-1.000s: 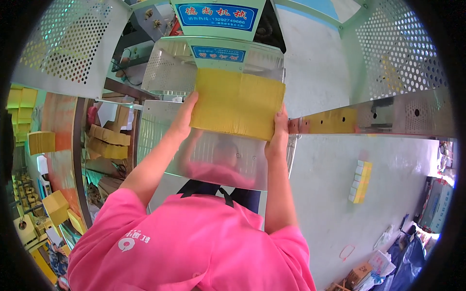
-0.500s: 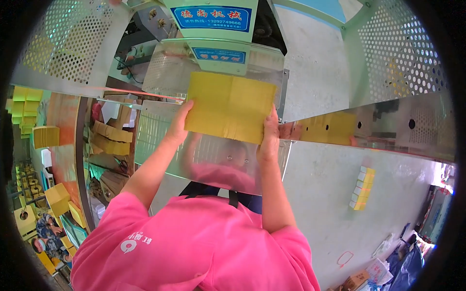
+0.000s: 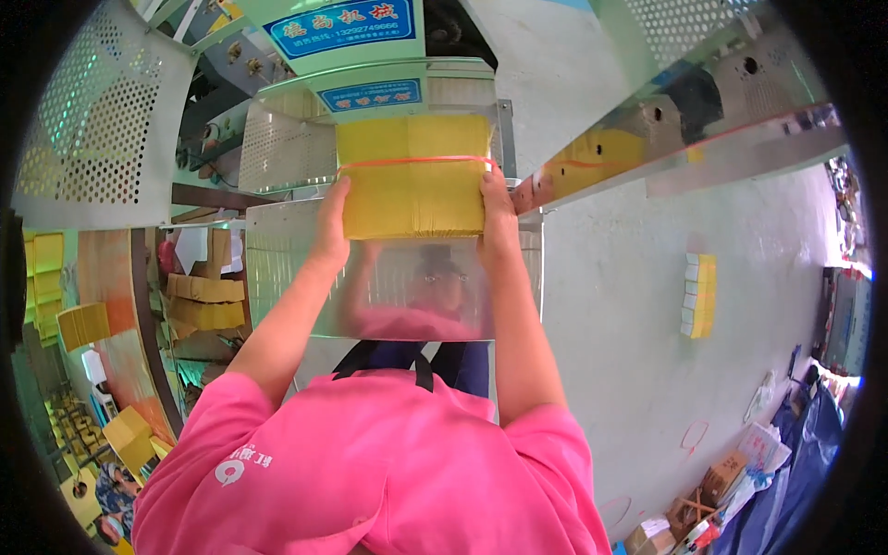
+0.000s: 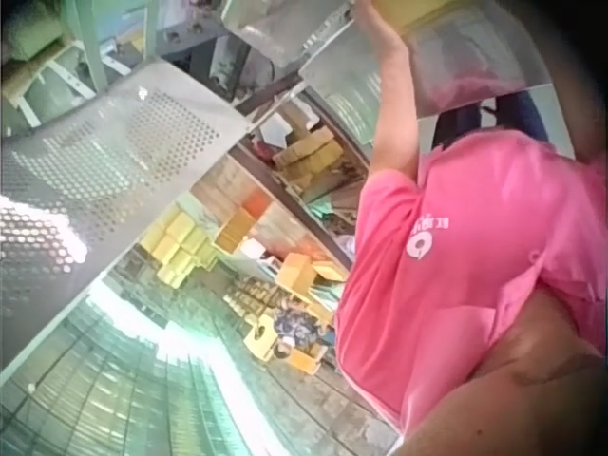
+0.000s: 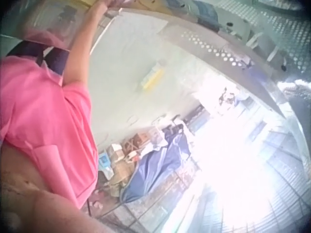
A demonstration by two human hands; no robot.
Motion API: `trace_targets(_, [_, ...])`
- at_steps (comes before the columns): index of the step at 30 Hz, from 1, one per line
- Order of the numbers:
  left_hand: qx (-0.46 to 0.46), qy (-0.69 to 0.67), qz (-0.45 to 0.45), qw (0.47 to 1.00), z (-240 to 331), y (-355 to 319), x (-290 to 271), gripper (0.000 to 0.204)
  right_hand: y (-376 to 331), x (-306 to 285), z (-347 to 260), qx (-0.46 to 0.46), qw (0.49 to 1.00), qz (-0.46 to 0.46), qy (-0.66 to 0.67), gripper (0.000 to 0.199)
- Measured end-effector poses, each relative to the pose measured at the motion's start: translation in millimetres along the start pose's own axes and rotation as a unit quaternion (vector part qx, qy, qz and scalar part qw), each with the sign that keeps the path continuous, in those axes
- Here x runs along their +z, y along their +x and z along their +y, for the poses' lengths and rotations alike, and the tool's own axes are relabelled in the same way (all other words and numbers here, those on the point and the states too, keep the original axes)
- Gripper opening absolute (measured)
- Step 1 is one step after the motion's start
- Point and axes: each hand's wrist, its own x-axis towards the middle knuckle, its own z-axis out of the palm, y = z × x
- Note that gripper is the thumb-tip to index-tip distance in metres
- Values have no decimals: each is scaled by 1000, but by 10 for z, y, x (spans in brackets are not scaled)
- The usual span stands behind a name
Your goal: Bundling and weighing yellow paper stacks in a factory setting.
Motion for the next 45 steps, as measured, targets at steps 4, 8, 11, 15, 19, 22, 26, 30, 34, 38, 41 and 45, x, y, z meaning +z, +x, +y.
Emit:
trace_targets(4, [10,30,-5,1000,-25,43,31,52,33,-50,35,15,1000,12,7,46])
trace_targets(8, [-2,33,-3,999,-84,75,-17,49,15,-5,22,-12,1000,18,-12,46])
trace_targets(11, [-3,36,0,999,-23,22,90,49,-48,83,-67,-7,999,41,20,37])
trace_targets(15, [-21,37,-3,999,15,67,117,49,-102,152,-144,-53,995,81,9,32])
trace_targets(19, [-11,33,-26,999,41,32,83,49,5,-7,63,-79,991,113,2,33])
trace_targets(22, [-10,45,-25,999,60,-55,36,55,66,-89,205,-135,984,103,-61,41])
trace_targets(26, [0,71,26,997,1,-363,-128,52,-196,-105,188,-55,993,-12,-105,48])
trace_targets(30, [2,188,124,974,51,-889,-394,42,-727,47,-43,-39,916,-11,-399,42])
trace_targets(34, [60,218,153,962,102,-1059,-530,32,-975,-168,-43,-27,931,23,-362,27])
trace_targets(38, [46,135,143,979,168,-946,-618,22,-808,-188,22,-75,969,32,-233,20])
trace_targets(41, [7,86,96,992,150,-897,-761,16,-787,-84,166,-56,986,32,-155,12])
trace_targets(45, [2,55,56,997,123,-908,-687,10,-818,-14,456,-116,981,114,-102,4])
